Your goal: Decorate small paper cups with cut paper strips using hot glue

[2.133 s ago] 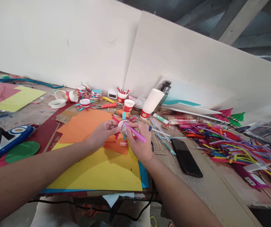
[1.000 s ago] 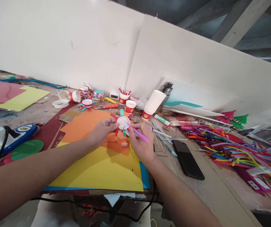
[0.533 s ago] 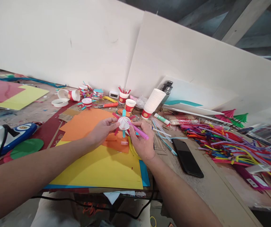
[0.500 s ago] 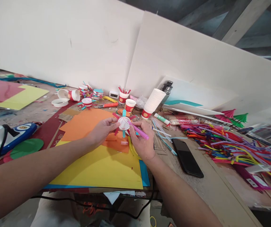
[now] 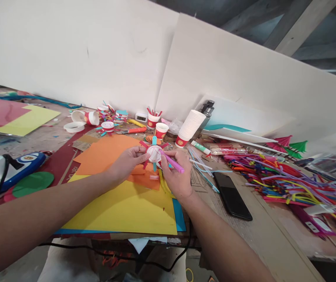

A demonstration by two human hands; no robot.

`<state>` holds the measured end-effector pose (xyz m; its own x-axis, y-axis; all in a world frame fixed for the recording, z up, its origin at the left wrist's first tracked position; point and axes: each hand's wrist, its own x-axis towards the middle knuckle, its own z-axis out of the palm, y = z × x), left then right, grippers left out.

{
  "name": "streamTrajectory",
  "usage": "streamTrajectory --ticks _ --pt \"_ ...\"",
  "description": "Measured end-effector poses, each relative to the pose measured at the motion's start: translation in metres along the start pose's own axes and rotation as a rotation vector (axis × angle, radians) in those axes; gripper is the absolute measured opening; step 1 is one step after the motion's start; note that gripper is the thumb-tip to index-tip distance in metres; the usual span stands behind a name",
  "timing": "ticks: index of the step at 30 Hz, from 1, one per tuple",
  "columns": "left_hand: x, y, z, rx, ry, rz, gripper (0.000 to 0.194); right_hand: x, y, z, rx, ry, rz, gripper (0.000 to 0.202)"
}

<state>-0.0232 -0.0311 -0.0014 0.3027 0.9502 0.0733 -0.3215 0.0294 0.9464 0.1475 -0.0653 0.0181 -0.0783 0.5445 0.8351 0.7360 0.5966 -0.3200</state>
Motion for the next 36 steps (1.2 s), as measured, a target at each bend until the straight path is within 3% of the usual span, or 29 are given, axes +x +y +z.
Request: streamTrajectory --ticks 11,18,24,36 --pt "0.000 0.001 0.003 0.045 0.023 -0.005 0.032 -0.005 -0.011 0.002 0.062 -0.062 0.020 0.003" --pt "0.000 0.002 0.004 0.064 -0.021 0.009 0.029 -0.006 -0.012 0.000 0.246 -0.118 0.124 0.009" --pt "0.003 0.000 0.000 -0.035 0.043 -0.017 0.034 -0.004 -0.004 -0.003 0.294 -0.016 0.208 0.009" --pt "0.004 -0.002 -0.001 -0.057 0.033 -0.014 0.033 -0.007 -0.008 0.001 0.213 -0.086 0.116 0.008"
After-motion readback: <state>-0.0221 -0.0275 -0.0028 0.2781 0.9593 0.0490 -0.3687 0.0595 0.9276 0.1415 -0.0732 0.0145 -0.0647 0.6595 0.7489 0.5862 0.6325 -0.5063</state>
